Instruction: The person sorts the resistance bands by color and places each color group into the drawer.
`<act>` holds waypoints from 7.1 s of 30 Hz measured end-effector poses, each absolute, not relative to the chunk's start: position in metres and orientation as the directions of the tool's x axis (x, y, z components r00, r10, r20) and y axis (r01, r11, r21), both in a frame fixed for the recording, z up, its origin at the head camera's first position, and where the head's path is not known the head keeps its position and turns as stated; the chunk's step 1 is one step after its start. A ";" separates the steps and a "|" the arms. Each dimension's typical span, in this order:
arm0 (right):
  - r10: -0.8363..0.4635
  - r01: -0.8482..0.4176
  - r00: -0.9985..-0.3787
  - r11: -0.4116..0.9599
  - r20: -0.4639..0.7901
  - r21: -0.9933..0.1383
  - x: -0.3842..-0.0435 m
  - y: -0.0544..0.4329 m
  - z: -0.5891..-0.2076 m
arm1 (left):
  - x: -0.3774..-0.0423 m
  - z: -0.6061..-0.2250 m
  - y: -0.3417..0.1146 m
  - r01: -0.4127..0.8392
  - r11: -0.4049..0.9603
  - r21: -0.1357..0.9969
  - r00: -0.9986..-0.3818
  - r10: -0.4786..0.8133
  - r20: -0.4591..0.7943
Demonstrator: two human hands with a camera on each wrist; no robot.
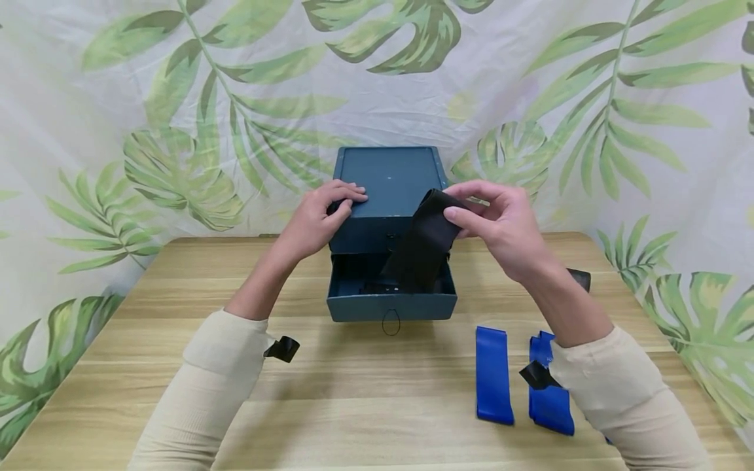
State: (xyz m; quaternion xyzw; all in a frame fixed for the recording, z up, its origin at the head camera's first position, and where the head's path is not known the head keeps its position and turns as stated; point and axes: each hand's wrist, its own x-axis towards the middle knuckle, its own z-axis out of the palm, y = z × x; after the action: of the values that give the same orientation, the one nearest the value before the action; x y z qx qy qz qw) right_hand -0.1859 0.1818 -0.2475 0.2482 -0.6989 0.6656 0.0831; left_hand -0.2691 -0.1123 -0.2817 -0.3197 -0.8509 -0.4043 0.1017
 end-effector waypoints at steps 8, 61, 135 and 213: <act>-0.230 -0.411 -0.890 0.026 0.394 -0.911 -0.193 0.155 -0.235 | -0.268 -0.282 -0.112 0.625 0.482 0.614 -0.777 0.461 0.429; -0.289 -0.574 -0.818 0.463 0.497 -0.675 -0.185 0.078 -0.294 | -0.270 -0.285 -0.112 0.632 0.436 0.641 -0.769 0.455 0.449; -0.310 -0.314 -0.948 0.871 0.071 -0.378 -0.175 0.155 -0.287 | -0.270 -0.282 -0.111 0.628 0.482 0.611 -0.775 0.458 0.435; 0.032 0.042 -0.999 0.919 -0.032 -0.392 -0.248 0.411 -0.403 | -0.268 -0.280 -0.113 0.627 0.479 0.615 -0.774 0.475 0.420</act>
State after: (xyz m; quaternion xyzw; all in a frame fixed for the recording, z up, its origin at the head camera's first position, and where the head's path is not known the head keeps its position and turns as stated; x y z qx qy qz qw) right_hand -0.2478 0.4111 -0.4031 -0.0189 -0.9794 0.2005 -0.0125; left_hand -0.2678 -0.1134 -0.2803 -0.3223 -0.8545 -0.3960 0.0962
